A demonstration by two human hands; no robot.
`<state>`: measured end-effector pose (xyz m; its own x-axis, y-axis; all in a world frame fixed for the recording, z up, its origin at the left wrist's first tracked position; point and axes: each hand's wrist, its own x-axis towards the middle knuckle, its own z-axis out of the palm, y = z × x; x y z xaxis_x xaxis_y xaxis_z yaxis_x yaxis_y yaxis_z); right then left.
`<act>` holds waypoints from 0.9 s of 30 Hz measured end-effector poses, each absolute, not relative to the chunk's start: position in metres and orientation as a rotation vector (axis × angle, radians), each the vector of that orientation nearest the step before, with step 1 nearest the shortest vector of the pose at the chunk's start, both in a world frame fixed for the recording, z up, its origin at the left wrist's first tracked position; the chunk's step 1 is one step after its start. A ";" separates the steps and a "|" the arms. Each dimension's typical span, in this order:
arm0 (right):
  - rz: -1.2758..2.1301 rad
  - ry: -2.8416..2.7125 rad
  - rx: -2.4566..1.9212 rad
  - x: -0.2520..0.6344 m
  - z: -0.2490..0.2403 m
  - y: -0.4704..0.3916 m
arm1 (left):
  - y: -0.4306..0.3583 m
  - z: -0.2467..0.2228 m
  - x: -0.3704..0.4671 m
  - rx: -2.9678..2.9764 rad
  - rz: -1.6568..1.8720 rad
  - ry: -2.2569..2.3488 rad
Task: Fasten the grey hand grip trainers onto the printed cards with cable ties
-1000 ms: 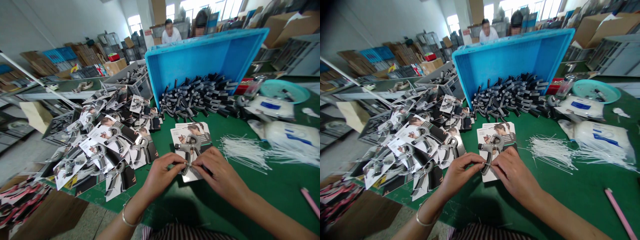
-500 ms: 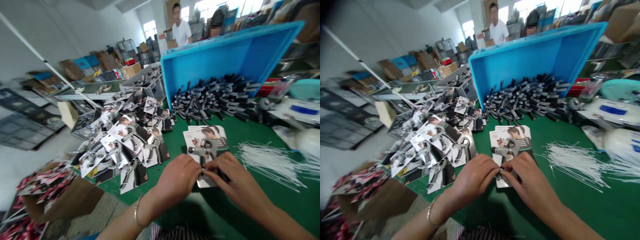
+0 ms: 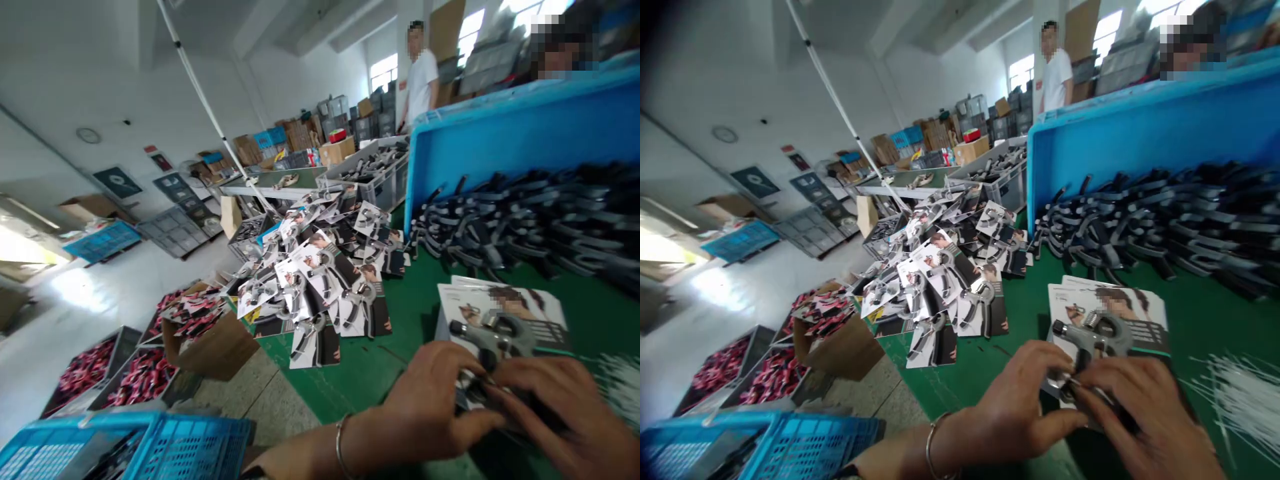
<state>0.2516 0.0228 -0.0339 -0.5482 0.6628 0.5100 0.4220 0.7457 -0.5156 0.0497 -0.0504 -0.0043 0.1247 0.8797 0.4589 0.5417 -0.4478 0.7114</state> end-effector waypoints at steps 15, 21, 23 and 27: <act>0.473 -1.910 -1.344 0.353 -0.049 0.003 | -0.011 0.003 -0.058 2.454 1.379 1.841; 0.550 -1.828 -1.834 0.422 -0.110 0.010 | 0.059 0.006 -0.187 2.038 1.351 2.752; 0.555 -1.894 -1.902 0.410 -0.111 0.021 | 0.075 0.004 -0.199 1.945 1.192 2.793; 0.482 -2.004 -1.968 0.369 -0.109 0.053 | 0.070 -0.005 -0.142 2.133 1.333 2.577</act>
<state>0.3694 0.0530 -0.1095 -0.0241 0.9994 -0.0260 0.9019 0.0105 -0.4317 -0.1420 0.0699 -0.0047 -0.2312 0.6399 0.7328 0.9679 0.0749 0.2400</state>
